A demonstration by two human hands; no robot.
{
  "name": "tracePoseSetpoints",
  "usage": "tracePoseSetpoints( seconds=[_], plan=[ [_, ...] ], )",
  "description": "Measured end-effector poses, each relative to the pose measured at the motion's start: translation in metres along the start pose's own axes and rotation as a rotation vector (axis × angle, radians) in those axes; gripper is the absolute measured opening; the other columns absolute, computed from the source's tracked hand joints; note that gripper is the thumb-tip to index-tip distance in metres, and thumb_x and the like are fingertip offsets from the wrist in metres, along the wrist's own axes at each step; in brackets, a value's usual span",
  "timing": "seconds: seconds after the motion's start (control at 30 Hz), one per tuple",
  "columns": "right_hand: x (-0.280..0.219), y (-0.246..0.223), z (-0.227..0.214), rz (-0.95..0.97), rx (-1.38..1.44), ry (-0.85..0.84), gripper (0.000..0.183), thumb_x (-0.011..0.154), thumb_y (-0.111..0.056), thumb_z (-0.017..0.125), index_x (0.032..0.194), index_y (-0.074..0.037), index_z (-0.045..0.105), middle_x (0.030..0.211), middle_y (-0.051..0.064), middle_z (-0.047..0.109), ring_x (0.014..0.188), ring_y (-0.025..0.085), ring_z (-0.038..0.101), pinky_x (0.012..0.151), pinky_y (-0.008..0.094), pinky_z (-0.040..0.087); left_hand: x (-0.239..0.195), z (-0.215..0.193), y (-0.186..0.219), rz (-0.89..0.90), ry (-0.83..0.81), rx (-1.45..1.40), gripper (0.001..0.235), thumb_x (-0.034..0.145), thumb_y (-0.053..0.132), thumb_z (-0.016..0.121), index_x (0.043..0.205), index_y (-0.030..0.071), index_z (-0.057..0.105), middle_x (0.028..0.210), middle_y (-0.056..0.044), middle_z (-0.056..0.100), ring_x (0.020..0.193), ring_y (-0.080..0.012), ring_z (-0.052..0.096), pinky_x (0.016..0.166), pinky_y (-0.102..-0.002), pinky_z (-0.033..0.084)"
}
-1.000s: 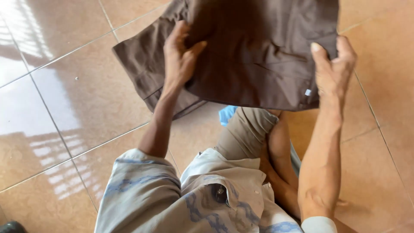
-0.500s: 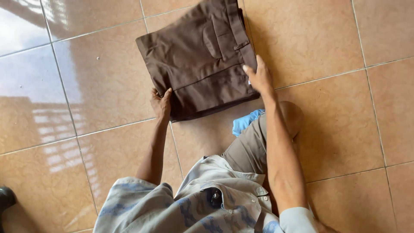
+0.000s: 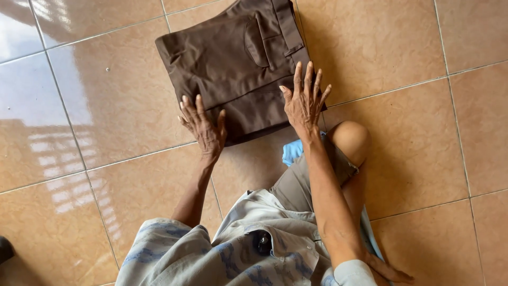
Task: The person sits cross-legged on a tiled floor and folds a pair of brown trousers by hand. They smooth the fabric, fold the legs together, and fold the garment into a compact rectangle before placing it aside.
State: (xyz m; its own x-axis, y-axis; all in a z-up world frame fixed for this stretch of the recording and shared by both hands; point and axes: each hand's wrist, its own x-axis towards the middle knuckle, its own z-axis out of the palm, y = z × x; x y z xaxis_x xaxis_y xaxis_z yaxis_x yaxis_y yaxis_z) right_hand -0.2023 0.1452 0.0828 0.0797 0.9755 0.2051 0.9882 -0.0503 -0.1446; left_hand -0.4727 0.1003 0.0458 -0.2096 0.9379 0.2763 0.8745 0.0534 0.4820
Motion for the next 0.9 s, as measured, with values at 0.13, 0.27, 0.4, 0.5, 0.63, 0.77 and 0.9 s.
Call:
tracePoseSetpoints(
  seconds=[0.13, 0.27, 0.4, 0.5, 0.63, 0.77, 0.9],
  plan=[
    [-0.005, 0.01, 0.011, -0.035, -0.037, -0.02, 0.065, 0.114, -0.054, 0.039, 0.164, -0.014, 0.034, 0.164, 0.023, 0.033, 0.146, 0.047, 0.037, 0.108, 0.074, 0.029, -0.008, 0.019, -0.017, -0.02, -0.144, 0.024, 0.076, 0.108, 0.046, 0.06, 0.165, 0.009, 0.029, 0.172, -0.024, 0.01, 0.157, -0.0457, 0.003, 0.121, -0.069, 0.003],
    [-0.005, 0.014, 0.023, -0.05, -0.064, 0.064, 0.067, 0.112, -0.06, 0.039, 0.164, -0.018, 0.036, 0.163, 0.02, 0.035, 0.142, 0.045, 0.044, 0.103, 0.072, 0.039, -0.012, 0.036, -0.033, 0.009, -0.147, 0.074, 0.082, 0.107, 0.054, 0.057, 0.168, 0.013, 0.02, 0.173, -0.021, 0.003, 0.159, -0.0425, -0.003, 0.124, -0.066, 0.0],
    [-0.006, 0.018, 0.036, -0.051, -0.081, 0.116, 0.066, 0.113, -0.061, 0.035, 0.164, -0.02, 0.036, 0.162, 0.017, 0.036, 0.137, 0.04, 0.051, 0.1, 0.065, 0.046, -0.014, 0.053, -0.045, 0.051, -0.11, 0.123, 0.086, 0.106, 0.058, 0.055, 0.167, 0.012, 0.017, 0.173, -0.021, 0.0, 0.159, -0.0434, -0.006, 0.125, -0.065, 0.0],
    [-0.007, 0.022, 0.044, -0.031, -0.007, 0.13, 0.067, 0.111, -0.063, 0.041, 0.164, -0.021, 0.037, 0.162, 0.017, 0.036, 0.137, 0.041, 0.051, 0.099, 0.067, 0.046, -0.016, 0.052, -0.045, 0.067, -0.112, 0.113, 0.087, 0.106, 0.058, 0.057, 0.167, 0.01, 0.017, 0.172, -0.023, 0.0, 0.158, -0.0448, -0.006, 0.125, -0.066, 0.002],
    [-0.005, 0.025, 0.032, 0.025, 0.123, -0.022, 0.071, 0.11, -0.062, 0.047, 0.166, -0.021, 0.03, 0.166, 0.018, 0.029, 0.143, 0.049, 0.042, 0.104, 0.077, 0.038, -0.013, 0.046, -0.04, 0.086, -0.124, 0.091, 0.086, 0.107, 0.057, 0.056, 0.168, 0.01, 0.016, 0.172, -0.023, -0.001, 0.158, -0.045, -0.008, 0.122, -0.068, -0.005],
    [-0.01, 0.035, 0.009, 0.023, 0.067, -0.185, 0.076, 0.111, -0.063, 0.043, 0.167, -0.018, 0.016, 0.171, 0.018, 0.016, 0.153, 0.048, 0.026, 0.109, 0.079, 0.03, -0.011, 0.014, -0.01, 0.054, -0.112, 0.117, 0.081, 0.108, 0.062, 0.043, 0.167, 0.01, 0.024, 0.173, -0.021, 0.008, 0.161, -0.0399, 0.0, 0.124, -0.067, -0.007],
    [-0.027, 0.067, -0.022, 0.149, -0.041, -0.087, 0.078, 0.111, -0.068, 0.041, 0.167, -0.017, 0.02, 0.17, 0.019, 0.019, 0.153, 0.045, 0.031, 0.109, 0.076, 0.033, -0.004, -0.001, 0.05, 0.161, -0.147, -0.002, 0.078, 0.109, 0.061, 0.045, 0.167, 0.013, 0.025, 0.174, -0.018, 0.008, 0.162, -0.0375, -0.001, 0.126, -0.065, -0.009]
  ],
)
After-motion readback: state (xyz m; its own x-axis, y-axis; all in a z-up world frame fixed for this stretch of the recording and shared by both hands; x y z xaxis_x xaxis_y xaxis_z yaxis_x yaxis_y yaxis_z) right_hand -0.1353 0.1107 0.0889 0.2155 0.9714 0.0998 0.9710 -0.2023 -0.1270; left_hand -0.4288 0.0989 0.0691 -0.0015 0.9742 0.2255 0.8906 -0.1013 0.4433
